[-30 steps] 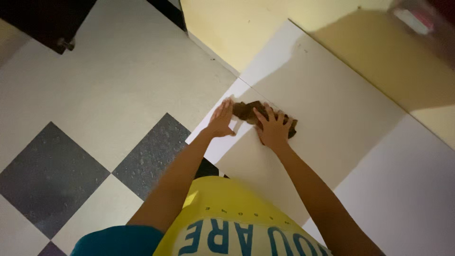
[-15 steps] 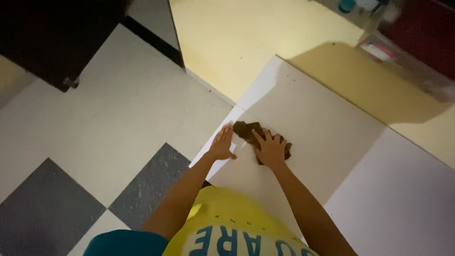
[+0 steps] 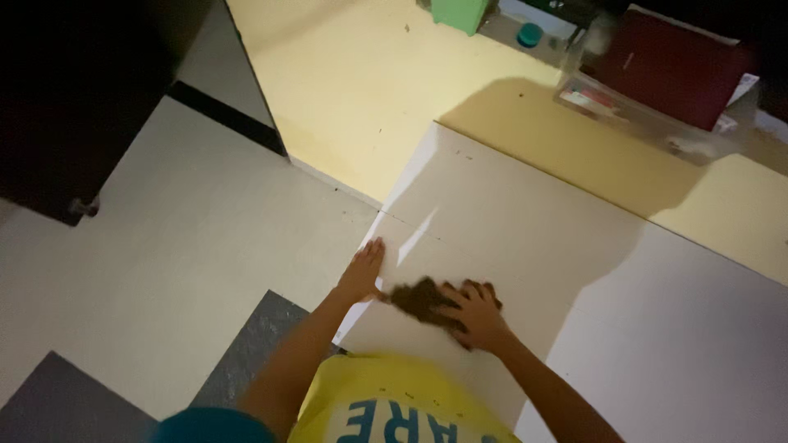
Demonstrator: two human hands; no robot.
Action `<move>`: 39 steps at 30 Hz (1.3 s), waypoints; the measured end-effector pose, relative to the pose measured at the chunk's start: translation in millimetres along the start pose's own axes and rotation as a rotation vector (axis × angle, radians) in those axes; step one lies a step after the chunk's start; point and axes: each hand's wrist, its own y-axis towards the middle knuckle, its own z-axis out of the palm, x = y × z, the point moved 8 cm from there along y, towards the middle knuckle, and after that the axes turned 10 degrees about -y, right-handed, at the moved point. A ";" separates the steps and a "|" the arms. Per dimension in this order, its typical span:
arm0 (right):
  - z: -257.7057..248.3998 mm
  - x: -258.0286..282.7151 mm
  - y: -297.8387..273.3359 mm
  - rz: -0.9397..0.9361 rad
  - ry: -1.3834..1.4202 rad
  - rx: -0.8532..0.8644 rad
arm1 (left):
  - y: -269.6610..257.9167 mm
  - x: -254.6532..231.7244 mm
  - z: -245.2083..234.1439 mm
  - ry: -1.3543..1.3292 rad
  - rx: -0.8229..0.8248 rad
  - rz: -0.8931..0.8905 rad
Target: The person wipes a white board with a cloth, moving the cloth back and forth across the surface. They then move to a brown shelf and continue wiping it with the same cloth.
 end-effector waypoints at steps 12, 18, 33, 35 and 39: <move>12.3 -13.0 -27.9 0.120 -0.107 0.126 | -1.5 5.5 7.7 -0.153 -0.021 0.023; -10.5 -27.0 25.4 0.240 -0.255 0.037 | 8.4 13.4 20.0 -0.207 -0.014 0.004; -13.9 -47.0 84.9 0.454 -0.294 0.063 | 20.3 -41.6 4.2 0.051 0.032 0.008; -18.2 -47.5 72.6 0.474 -0.197 0.127 | 27.9 -51.4 3.6 0.031 0.008 0.074; -8.9 -47.4 48.8 0.490 -0.323 0.213 | 33.7 -64.5 10.0 0.063 0.130 0.105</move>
